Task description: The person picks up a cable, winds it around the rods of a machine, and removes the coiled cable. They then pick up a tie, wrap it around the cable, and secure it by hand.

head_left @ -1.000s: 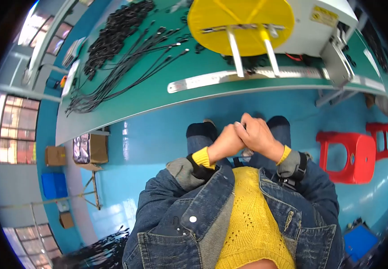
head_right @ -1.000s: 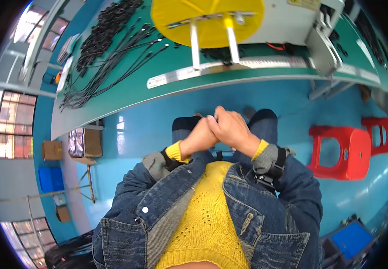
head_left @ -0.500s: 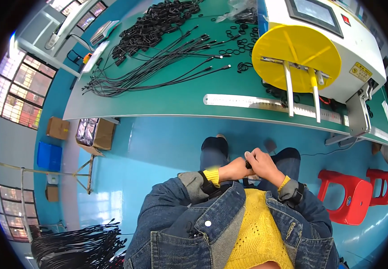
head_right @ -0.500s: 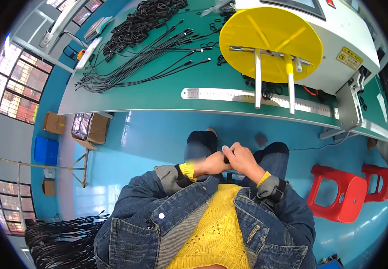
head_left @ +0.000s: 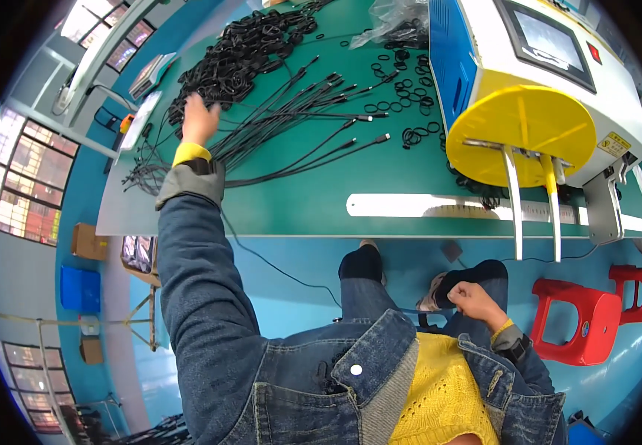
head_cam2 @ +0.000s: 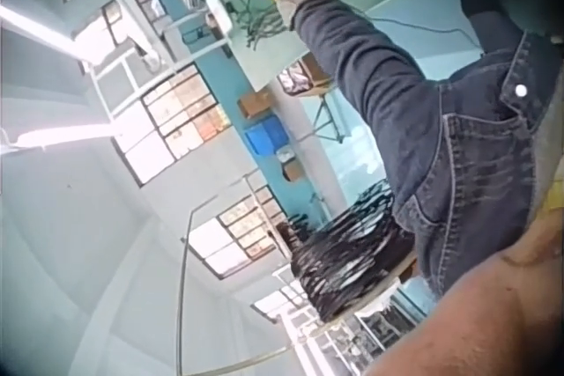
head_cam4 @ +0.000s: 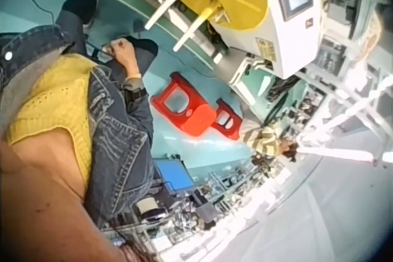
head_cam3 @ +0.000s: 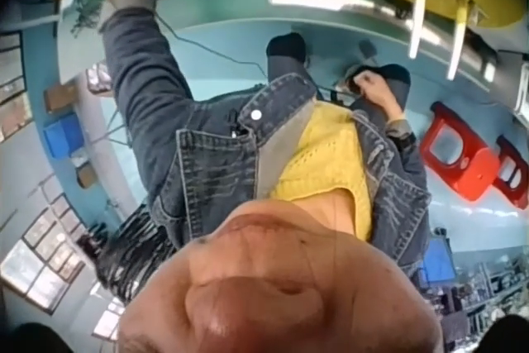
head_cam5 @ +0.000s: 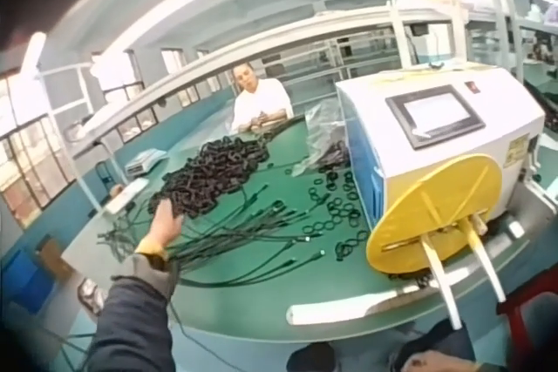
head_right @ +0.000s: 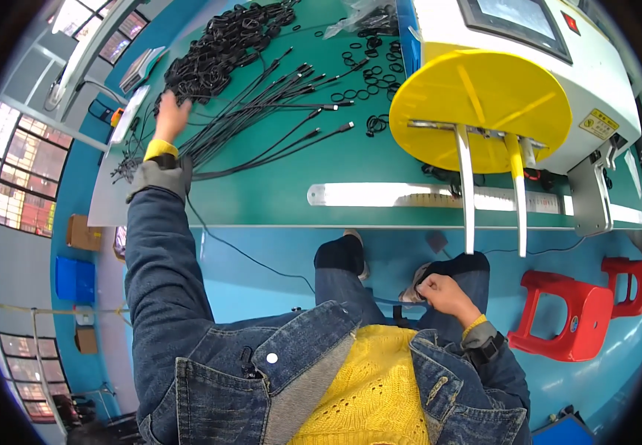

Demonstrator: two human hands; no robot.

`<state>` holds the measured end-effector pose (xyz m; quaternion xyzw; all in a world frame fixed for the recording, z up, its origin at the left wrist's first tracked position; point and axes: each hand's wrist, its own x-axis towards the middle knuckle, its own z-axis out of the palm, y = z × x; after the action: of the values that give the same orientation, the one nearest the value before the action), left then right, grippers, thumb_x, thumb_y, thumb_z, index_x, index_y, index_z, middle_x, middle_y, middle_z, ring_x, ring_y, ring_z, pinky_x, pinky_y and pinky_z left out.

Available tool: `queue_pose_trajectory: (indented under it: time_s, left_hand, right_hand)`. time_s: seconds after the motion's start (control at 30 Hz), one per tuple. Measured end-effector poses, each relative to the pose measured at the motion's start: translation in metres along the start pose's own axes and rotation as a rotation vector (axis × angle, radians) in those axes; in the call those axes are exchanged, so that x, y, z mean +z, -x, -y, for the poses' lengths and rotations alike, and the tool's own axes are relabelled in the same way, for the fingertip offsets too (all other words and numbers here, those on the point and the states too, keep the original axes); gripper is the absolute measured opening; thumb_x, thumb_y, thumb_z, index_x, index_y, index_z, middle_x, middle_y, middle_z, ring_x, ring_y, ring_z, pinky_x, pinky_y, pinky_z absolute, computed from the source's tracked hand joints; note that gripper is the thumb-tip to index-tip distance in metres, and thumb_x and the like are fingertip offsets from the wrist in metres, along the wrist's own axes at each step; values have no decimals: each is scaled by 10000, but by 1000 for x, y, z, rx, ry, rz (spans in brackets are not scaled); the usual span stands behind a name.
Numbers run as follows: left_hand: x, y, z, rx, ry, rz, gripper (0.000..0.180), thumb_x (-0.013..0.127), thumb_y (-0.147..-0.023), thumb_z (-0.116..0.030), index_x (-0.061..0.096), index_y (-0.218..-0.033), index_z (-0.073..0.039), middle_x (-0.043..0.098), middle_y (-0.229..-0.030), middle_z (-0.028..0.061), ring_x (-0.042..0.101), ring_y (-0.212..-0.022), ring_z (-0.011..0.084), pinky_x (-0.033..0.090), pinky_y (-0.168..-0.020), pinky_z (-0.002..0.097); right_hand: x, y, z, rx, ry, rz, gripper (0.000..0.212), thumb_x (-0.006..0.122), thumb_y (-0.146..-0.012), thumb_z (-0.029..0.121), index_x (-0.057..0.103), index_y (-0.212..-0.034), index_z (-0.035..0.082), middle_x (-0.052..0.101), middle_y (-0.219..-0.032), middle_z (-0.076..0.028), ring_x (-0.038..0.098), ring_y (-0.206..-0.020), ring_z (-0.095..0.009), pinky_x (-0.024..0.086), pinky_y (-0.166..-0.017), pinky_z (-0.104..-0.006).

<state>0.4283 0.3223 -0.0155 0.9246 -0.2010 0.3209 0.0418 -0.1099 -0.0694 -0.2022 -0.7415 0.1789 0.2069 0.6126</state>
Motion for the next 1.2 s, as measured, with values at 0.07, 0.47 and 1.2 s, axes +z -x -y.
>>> queue_pose_trajectory:
  time_s: [0.07,0.47,1.2]
  left_hand:
    - [32,26,-40,-20,-258,278,570,531,-787,-284,333,-1264,-43,499,-1205,173,462,-1131,302,279,-958,563]
    - [39,27,-107,-8,-503,733,266,436,-824,-185,667,-872,-64,653,-928,114,635,-821,286,390,-815,579]
    - [-249,175,-158,-59,951,-194,179,407,-928,-126,524,-866,-5,469,-706,6,404,-622,74,336,-558,198]
  right_hand:
    - [-5,0,-2,45,-22,-54,212,563,-821,235,562,-801,24,506,-567,6,458,-479,-74,367,-444,-217]
    - [-2,-14,-6,60,102,-142,207,566,-794,204,579,-766,0,546,-587,-40,505,-525,-103,403,-491,-258]
    - [6,69,122,-938,304,-504,595,693,-704,200,420,-1205,31,536,-977,-76,504,-725,-151,437,-601,-261]
